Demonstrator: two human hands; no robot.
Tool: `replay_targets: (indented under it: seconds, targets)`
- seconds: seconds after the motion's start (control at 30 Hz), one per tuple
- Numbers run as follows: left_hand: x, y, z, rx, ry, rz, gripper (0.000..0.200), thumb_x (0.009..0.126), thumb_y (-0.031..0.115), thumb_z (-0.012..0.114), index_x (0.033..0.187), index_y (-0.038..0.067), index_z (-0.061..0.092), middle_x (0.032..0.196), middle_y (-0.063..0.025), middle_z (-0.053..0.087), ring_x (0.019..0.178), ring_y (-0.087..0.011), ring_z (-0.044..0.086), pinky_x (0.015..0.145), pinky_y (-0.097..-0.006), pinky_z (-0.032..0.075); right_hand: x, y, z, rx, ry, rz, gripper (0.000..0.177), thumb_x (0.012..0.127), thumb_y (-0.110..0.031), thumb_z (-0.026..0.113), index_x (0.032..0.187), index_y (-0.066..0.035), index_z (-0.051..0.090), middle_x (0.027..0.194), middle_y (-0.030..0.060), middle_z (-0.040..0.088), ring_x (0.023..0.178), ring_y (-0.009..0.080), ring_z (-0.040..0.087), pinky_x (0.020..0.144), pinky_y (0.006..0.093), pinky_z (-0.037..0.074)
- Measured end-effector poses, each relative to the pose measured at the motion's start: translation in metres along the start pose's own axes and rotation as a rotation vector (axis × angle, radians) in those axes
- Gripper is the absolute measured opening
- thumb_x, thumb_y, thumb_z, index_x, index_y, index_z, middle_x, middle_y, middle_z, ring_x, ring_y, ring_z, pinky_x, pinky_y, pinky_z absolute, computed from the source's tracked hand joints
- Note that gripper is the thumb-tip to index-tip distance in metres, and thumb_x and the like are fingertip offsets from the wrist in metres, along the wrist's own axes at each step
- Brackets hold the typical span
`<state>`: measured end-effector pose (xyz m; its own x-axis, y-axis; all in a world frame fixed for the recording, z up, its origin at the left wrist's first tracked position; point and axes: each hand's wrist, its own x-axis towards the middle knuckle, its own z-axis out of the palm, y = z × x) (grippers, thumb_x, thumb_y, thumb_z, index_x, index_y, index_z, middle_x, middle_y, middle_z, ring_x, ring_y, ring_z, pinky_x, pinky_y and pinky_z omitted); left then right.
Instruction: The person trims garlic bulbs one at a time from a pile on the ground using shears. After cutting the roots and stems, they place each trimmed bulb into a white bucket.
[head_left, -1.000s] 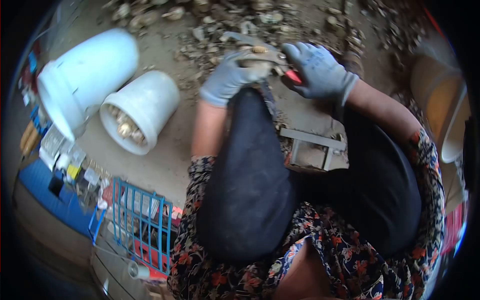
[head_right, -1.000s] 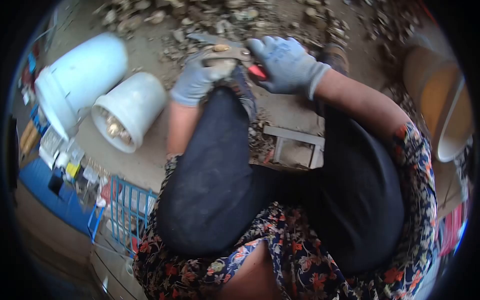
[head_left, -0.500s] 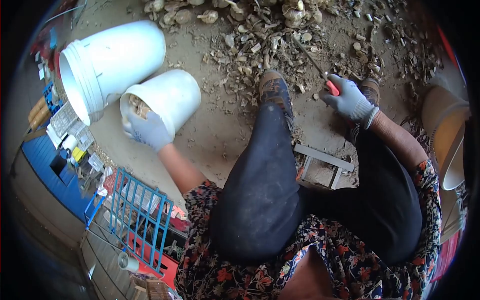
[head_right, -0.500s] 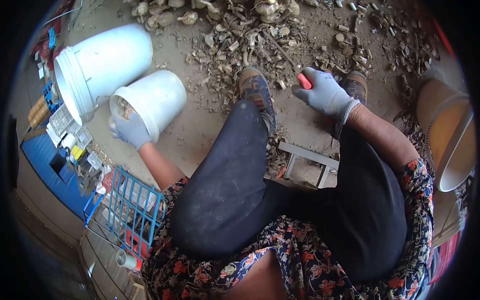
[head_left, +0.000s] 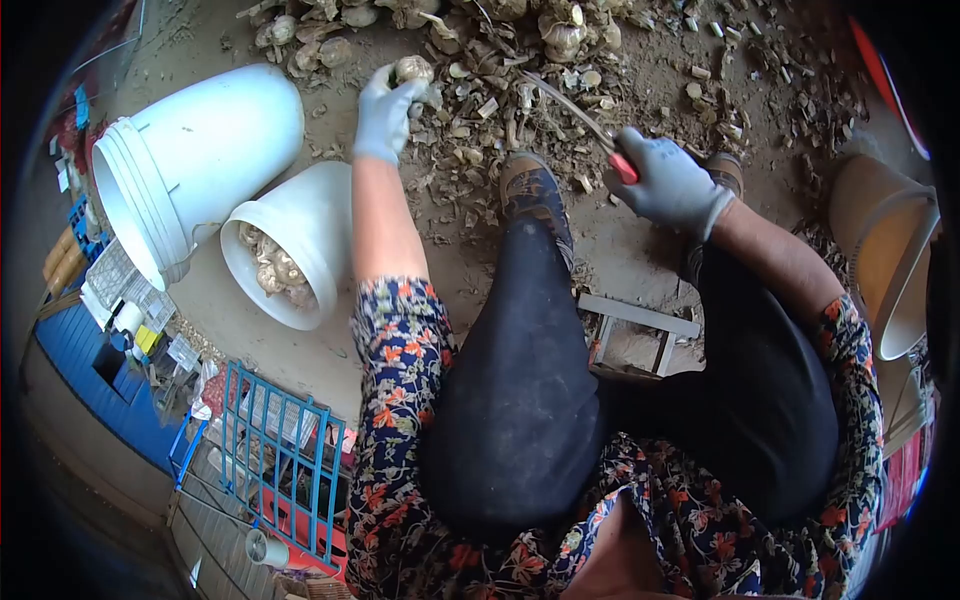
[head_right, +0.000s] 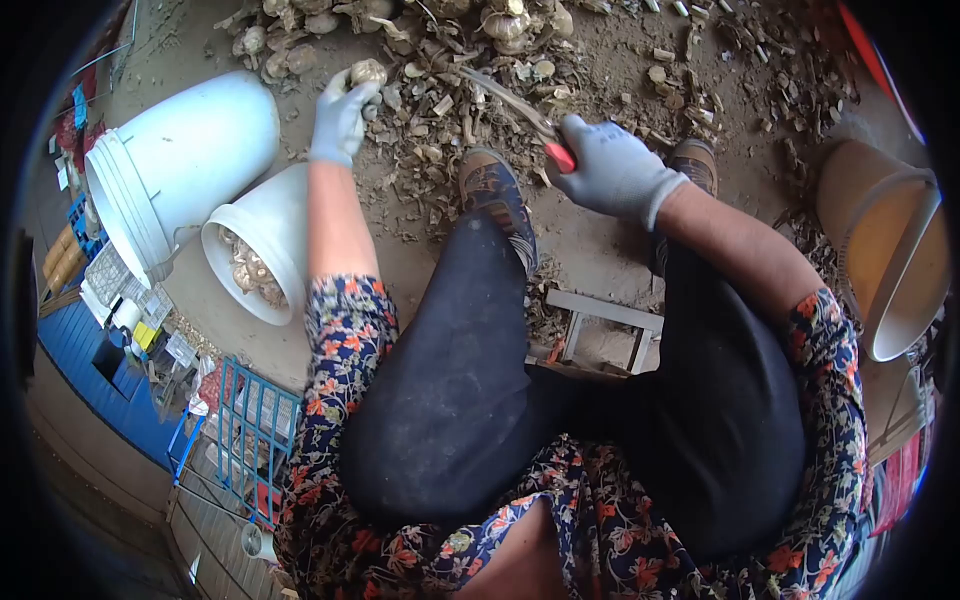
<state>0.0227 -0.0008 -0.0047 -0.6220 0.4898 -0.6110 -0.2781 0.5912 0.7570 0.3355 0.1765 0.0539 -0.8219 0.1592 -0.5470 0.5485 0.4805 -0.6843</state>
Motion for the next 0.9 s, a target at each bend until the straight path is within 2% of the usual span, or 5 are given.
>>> replay_targets:
  seconds: [0.13,0.23,0.4,0.83,0.9]
  targets:
    - [-0.072,0.015,0.042,-0.576,-0.275,0.147,0.049,0.075,-0.002,0.069,0.121,-0.003,0.051,0.097,-0.0043,0.062,0.068,-0.0057,0.056,0.051,-0.0181,0.043,0.010,-0.016,-0.003,-0.178,0.243,-0.120,0.032,0.084,-0.026,0.062,0.101,-0.003,0.047,0.087,0.0196,0.061,0.082,0.0378,0.062,0.072,0.0451,0.049]
    - [-0.096,0.028,0.073,-0.534,-0.227,0.316,0.051,0.075,-0.001,0.068,0.123,-0.004,0.050,0.098,-0.0045,0.063,0.069,-0.0070,0.057,0.056,-0.0191,0.048,0.011,-0.026,-0.010,-0.464,0.295,-0.151,0.040,0.083,-0.029,0.063,0.111,-0.005,0.047,0.087,0.0147,0.059,0.079,0.0330,0.062,0.069,0.0444,0.049]
    - [-0.111,0.059,0.065,-0.266,-0.253,0.238,0.051,0.073,0.000,0.073,0.120,-0.007,0.053,0.097,-0.0088,0.066,0.076,-0.0102,0.063,0.064,-0.0217,0.054,0.007,-0.023,-0.015,-0.615,0.423,-0.261,0.052,0.087,-0.039,0.058,0.122,-0.002,0.047,0.088,0.0140,0.060,0.074,0.0295,0.064,0.066,0.0451,0.048]
    - [-0.092,0.041,0.083,0.082,-0.034,0.484,0.046,0.071,0.003,0.078,0.112,-0.007,0.059,0.103,-0.0096,0.065,0.089,-0.0122,0.062,0.075,-0.0259,0.054,0.013,0.001,0.002,-0.203,0.270,-0.136,0.023,0.089,-0.025,0.055,0.095,-0.004,0.047,0.071,0.0176,0.062,0.066,0.0403,0.062,0.063,0.0480,0.051]
    - [-0.094,0.038,0.081,-0.347,-0.053,0.319,0.049,0.073,0.003,0.073,0.119,-0.003,0.054,0.106,-0.0090,0.062,0.091,-0.0151,0.062,0.081,-0.0282,0.054,0.005,0.002,0.001,-0.114,0.271,-0.125,0.027,0.089,-0.027,0.057,0.095,-0.003,0.046,0.073,0.0201,0.062,0.070,0.0418,0.062,0.065,0.0472,0.050]
